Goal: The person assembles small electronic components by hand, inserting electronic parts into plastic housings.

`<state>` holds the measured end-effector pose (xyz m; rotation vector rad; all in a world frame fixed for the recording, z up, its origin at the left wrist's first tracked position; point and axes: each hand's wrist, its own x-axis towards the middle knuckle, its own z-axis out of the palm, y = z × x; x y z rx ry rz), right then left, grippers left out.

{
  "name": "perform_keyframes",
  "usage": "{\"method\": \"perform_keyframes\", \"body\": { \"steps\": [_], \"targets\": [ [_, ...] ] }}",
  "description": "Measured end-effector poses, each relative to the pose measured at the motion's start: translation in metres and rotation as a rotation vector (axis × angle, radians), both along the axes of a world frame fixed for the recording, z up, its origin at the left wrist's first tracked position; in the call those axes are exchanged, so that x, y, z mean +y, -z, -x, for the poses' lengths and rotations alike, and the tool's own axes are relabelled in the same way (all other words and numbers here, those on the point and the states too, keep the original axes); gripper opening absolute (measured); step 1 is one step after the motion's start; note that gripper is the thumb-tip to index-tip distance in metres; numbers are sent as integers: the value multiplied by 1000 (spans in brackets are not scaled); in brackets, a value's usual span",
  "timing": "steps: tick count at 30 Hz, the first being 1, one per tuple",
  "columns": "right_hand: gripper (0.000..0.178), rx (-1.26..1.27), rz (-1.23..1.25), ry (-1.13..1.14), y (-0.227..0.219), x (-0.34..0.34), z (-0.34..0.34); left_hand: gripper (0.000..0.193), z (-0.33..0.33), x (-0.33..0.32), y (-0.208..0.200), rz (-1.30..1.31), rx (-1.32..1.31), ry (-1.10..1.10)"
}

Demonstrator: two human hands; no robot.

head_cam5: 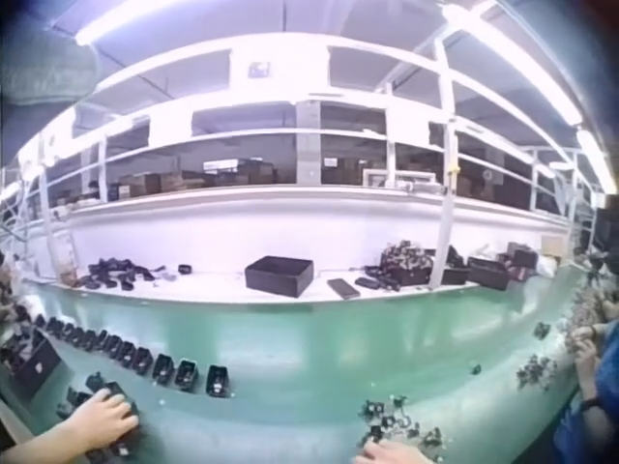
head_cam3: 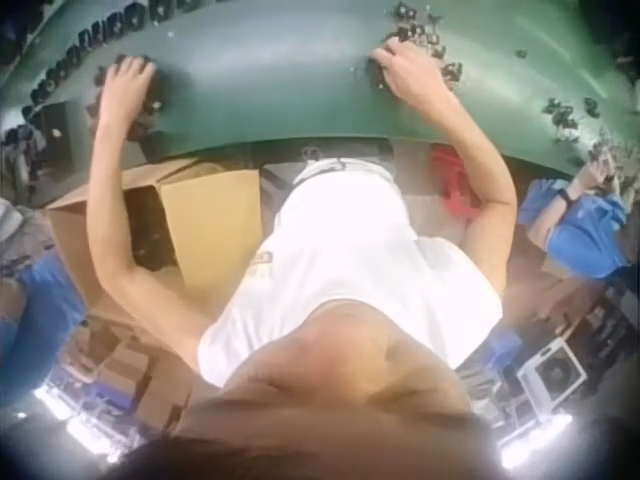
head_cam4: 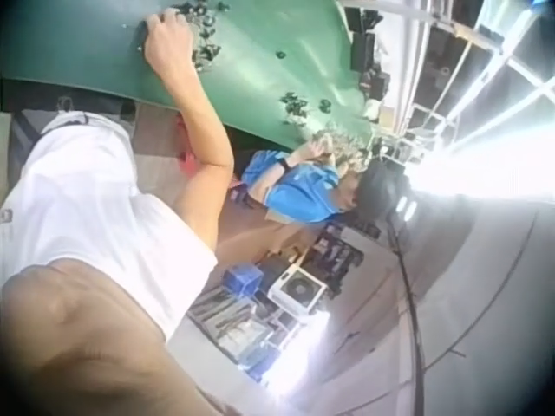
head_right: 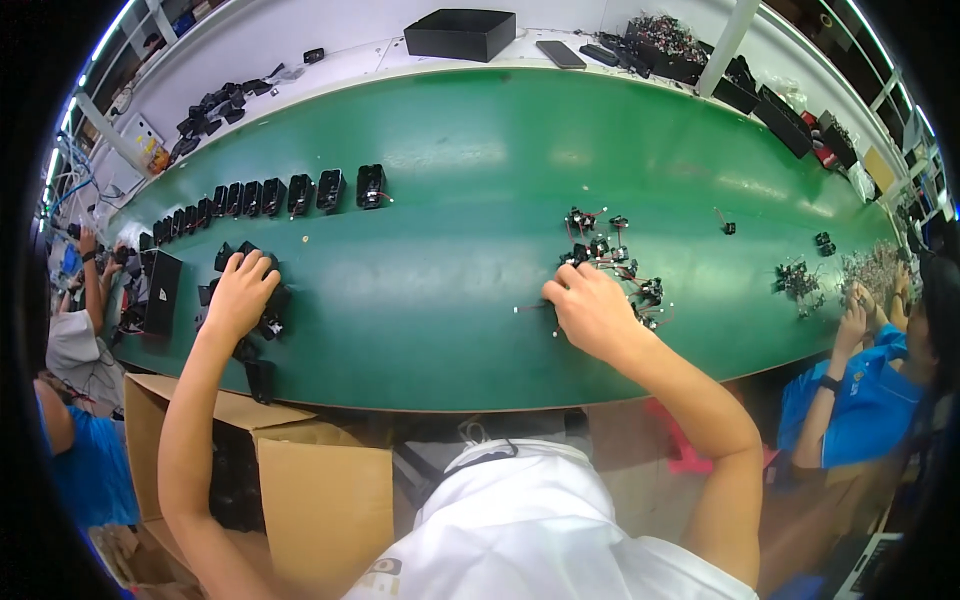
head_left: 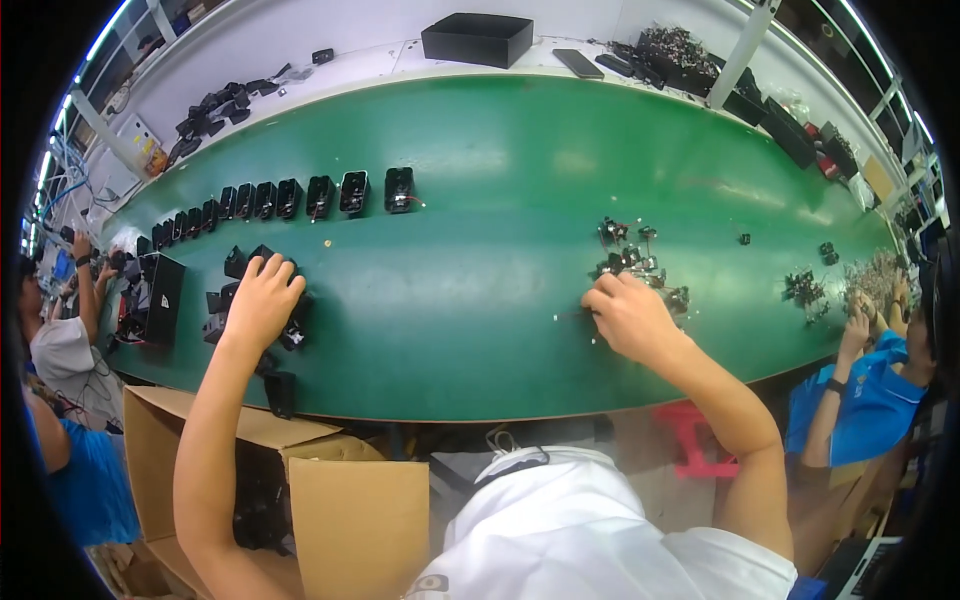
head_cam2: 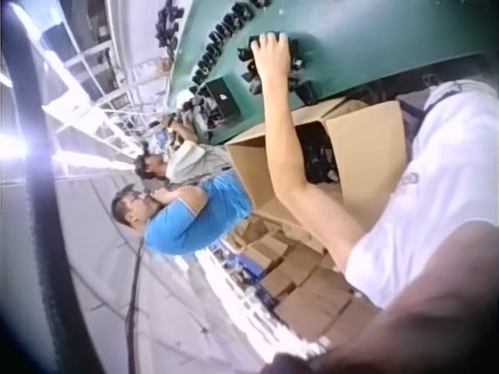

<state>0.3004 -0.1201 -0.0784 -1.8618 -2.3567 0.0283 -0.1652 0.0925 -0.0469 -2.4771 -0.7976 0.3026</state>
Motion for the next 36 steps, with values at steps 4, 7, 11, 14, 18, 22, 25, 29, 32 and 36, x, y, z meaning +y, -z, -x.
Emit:
{"method": "perform_keyframes", "body": {
  "steps": [4, 7, 11, 14, 18, 22, 25, 29, 32, 36],
  "targets": [
    [17, 184, -238, -52, -2, 10, 3, 23, -12, -1, 7, 87, 2, -63],
    [17, 287, -236, -20, -19, 10, 10, 25, -34, -16, -5, 96, -237, -80],
    [12, 445, -193, 47, -23, 7, 18, 28, -77, -38, -25, 519, -695, -315],
    [9, 625, -225, 53, -25, 12, 18, 23, -112, -54, -20, 1121, -1033, -447],
    [8, 816, -138, 144, -28, 13, 27, 25, -130, -63, -7, 1373, -1072, -514],
    [13, 1163, -167, 94, -17, 11, 36, 19, -151, -71, -14, 1519, -907, -590],
    [11, 1253, -156, 143, -17, 9, 43, 19, -166, -75, -5, 1611, -920, -582],
    [8, 1535, -49, 54, -17, 2, 63, 25, -184, -85, 0, 1846, -1032, -631],
    [7, 1506, -77, 30, -14, 7, 76, 26, -192, -98, 0, 2023, -1111, -724],
    [7, 1447, -91, 161, -10, 13, 87, 25, -193, -106, 11, 2171, -1334, -567]
  ]
}}
